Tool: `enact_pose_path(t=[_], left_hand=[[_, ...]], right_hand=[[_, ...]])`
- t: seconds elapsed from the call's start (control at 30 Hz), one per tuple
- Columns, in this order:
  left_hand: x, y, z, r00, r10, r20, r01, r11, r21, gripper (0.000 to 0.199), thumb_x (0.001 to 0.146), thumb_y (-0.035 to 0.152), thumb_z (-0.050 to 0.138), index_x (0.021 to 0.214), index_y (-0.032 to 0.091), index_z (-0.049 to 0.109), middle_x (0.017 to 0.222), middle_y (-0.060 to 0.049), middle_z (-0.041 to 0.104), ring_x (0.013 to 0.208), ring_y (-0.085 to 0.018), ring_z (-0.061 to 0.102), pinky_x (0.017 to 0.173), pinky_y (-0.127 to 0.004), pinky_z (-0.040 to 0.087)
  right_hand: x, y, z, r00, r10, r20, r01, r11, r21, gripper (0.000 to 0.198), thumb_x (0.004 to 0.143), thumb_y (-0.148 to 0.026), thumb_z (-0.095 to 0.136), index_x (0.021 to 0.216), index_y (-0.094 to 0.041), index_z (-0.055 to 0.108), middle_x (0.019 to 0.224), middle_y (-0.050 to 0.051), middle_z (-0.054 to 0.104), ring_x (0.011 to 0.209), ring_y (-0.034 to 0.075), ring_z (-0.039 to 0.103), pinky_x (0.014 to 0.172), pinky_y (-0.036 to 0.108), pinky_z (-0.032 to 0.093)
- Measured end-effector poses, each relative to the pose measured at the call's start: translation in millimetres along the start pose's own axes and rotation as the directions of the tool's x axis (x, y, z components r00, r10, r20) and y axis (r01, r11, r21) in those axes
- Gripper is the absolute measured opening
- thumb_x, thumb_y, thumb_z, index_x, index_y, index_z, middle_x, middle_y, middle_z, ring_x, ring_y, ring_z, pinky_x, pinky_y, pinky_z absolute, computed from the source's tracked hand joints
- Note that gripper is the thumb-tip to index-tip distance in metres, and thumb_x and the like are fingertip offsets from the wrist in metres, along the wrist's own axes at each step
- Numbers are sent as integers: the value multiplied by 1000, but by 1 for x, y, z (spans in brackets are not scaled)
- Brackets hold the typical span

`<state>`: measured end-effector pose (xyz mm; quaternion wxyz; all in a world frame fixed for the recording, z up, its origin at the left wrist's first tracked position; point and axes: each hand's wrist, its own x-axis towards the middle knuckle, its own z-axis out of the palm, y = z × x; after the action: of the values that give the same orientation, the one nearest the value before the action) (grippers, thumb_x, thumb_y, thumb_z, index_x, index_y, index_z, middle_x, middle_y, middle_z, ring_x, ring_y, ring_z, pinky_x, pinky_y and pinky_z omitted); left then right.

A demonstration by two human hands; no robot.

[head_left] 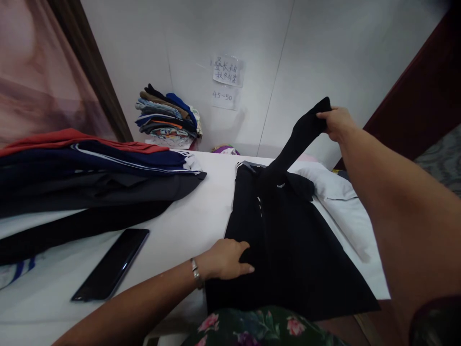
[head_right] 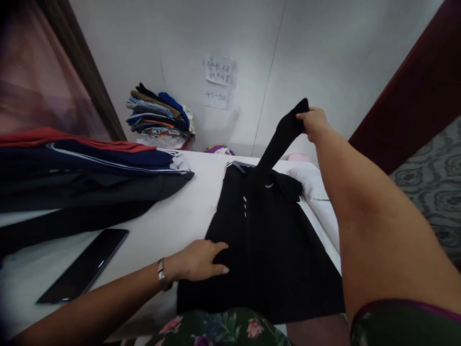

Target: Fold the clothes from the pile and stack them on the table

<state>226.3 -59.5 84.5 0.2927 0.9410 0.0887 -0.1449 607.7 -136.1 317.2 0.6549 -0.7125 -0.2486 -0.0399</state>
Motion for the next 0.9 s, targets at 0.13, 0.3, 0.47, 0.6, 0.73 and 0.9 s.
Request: enact_pose_path(t=[0.13, 0.3, 0.47, 0.6, 0.73, 0.9], left_hand=[[-26, -2, 2, 996, -77, -45, 83, 988, 134, 55, 75, 45, 62, 123, 18, 60, 91, -14, 71, 87, -33, 66, 78, -42, 49], [-19, 15, 12, 994, 49, 93, -15, 941, -338, 56, 82, 40, 56, 135, 22, 49, 93, -7, 69, 78, -21, 64, 71, -34, 50], [9, 33, 56, 951, 138, 277, 146, 591, -793, 63, 79, 43, 62, 133, 15, 47, 128, -18, 56, 83, -18, 65, 64, -31, 53], [20, 29, 63, 985, 98, 144, 53, 620, -783, 44, 79, 44, 62, 112, 14, 61, 106, -12, 66, 75, -17, 65, 64, -32, 53], [29, 1, 27, 930, -105, -351, -48, 914, -402, 33, 87, 38, 51, 111, 19, 63, 102, -8, 69, 93, -22, 65, 87, -40, 50], [54, -35, 22, 779, -163, -606, 201, 980, -5, 44, 89, 34, 49, 128, 12, 53, 139, -16, 52, 130, -27, 46, 109, -42, 36]], right_hand=[[-3, 11, -10, 1000, -16, -20, 16, 1000, -5, 24, 82, -1, 56, 105, 3, 53, 118, 26, 60, 90, 15, 63, 72, 37, 45], [-8, 25, -20, 999, -25, -33, 24, 999, -32, 29, 85, -2, 50, 112, 7, 54, 118, 26, 59, 87, 13, 63, 69, 33, 43], [-12, 48, -39, 994, -71, -87, 60, 991, -117, 33, 87, -4, 55, 119, 3, 56, 116, 23, 61, 77, 7, 61, 67, 26, 46], [-17, 81, -73, 975, -83, -205, 12, 947, -322, 32, 88, -11, 56, 118, 0, 59, 113, 22, 64, 81, 11, 61, 68, 26, 46], [-39, 117, -99, 963, -68, -259, -151, 661, -735, 46, 82, -14, 61, 126, -3, 56, 120, 28, 60, 108, 28, 58, 86, 40, 44], [-83, 152, -47, 977, -80, 198, 208, 570, -795, 45, 84, -14, 56, 128, -6, 58, 131, 20, 59, 123, 28, 53, 105, 39, 37]])
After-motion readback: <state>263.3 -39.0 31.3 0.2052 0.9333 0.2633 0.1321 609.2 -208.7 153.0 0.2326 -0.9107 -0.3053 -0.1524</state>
